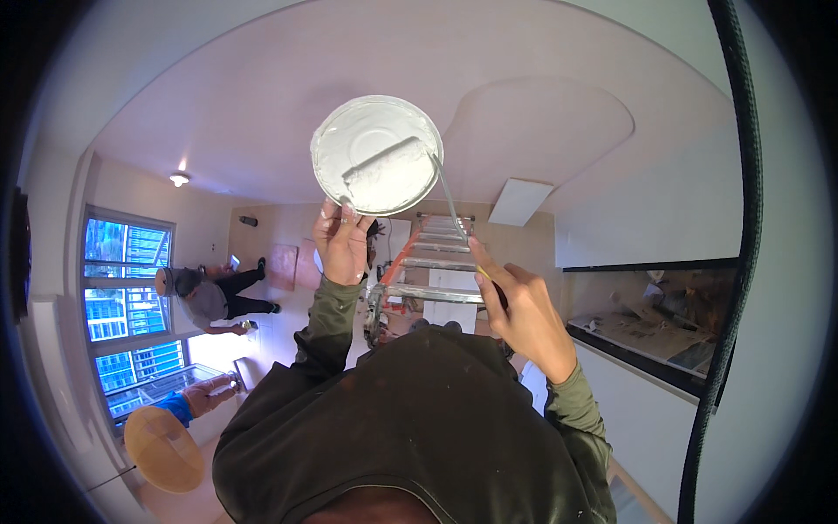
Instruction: The person paints a ceiling using a small roller and a paint can. They repeatedly dip the roller into the can and apply white paint to the ceiling surface in long strokes.
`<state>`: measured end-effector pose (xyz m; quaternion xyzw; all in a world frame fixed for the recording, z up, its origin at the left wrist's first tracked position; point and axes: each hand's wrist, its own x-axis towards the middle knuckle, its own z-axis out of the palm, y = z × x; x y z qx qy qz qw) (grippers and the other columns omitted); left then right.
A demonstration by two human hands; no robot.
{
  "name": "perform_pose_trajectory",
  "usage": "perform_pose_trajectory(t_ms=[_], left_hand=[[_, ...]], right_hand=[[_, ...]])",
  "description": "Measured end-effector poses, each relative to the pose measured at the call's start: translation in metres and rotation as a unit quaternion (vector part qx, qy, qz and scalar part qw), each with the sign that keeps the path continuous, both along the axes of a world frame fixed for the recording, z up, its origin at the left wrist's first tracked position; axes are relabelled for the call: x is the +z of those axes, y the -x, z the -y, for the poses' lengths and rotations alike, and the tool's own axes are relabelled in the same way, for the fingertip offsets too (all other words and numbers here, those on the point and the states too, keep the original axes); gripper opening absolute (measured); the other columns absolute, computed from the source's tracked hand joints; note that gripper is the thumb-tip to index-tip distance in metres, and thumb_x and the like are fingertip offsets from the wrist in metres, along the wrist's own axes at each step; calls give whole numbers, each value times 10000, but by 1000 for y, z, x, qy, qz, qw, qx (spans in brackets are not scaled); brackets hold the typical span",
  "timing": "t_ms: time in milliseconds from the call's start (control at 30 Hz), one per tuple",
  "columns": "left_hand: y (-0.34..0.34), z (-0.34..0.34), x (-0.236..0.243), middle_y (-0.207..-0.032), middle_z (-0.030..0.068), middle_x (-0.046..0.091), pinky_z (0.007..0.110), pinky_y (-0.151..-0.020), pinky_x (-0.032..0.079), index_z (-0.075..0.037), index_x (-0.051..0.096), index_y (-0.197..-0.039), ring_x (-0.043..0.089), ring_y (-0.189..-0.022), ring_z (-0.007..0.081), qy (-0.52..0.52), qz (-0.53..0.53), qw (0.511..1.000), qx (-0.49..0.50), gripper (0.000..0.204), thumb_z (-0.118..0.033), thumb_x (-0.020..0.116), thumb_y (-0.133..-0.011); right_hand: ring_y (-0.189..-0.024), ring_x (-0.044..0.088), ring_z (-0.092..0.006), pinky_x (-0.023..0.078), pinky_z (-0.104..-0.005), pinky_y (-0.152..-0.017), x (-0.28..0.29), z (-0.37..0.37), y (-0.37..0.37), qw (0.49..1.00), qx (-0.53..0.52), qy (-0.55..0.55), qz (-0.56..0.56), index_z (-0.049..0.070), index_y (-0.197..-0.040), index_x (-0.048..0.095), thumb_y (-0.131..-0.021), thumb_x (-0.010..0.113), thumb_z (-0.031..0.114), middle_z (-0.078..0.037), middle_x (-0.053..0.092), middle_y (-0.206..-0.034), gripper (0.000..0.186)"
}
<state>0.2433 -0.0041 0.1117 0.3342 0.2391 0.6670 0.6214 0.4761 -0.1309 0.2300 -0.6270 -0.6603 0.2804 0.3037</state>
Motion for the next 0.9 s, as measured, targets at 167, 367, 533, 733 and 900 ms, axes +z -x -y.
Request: perform_pose_trajectory(t_ms=[167, 367, 533, 733, 900], left_hand=[[2, 1, -8, -1276, 111, 609, 435, -981, 544, 21, 514, -1335, 618, -1153, 229, 4, 2, 1000, -27, 335, -13, 520, -1003], [-3, 2, -7, -1236, 89, 627, 428, -976, 546, 9, 530, -1319, 623, -1130, 207, 6, 22, 999, -30, 333, 14, 523, -985], [0, -3, -14, -1230, 82, 628, 425, -997, 533, 10, 520, -1330, 622, -1133, 196, -25, 30, 999, -33, 362, 39, 519, -970], [-2, 2, 4, -1266, 101, 612, 420, -1008, 524, 27, 493, -1358, 615, -1148, 204, 3, 5, 999, -38, 375, 14, 520, -984], [-1, 3, 5, -1290, 110, 600, 417, -1001, 525, 27, 484, -1366, 611, -1157, 207, -1, 9, 999, -54, 376, 3, 515, -992]], right_hand=[[-532, 427, -331, 430, -418, -574, -1, -24, 8, 1000, -6, -26, -5, 134, -1399, 563, -933, 617, 52, -193, 528, -649, 476], [-524, 434, -309, 427, -413, -568, -4, -17, 6, 1000, -12, -15, -12, 140, -1395, 570, -938, 619, 62, -186, 531, -644, 467], [-528, 436, -289, 427, -397, -562, 0, 2, 1, 1000, -13, -13, 2, 136, -1391, 574, -938, 618, 68, -180, 539, -647, 461], [-539, 440, -282, 431, -394, -570, 9, -23, 14, 997, -31, -59, -23, 95, -1384, 574, -939, 614, 60, -172, 538, -649, 448], [-550, 455, -288, 431, -402, -579, -11, -35, 24, 996, -31, -80, -26, 92, -1388, 568, -939, 610, 56, -176, 548, -662, 452]])
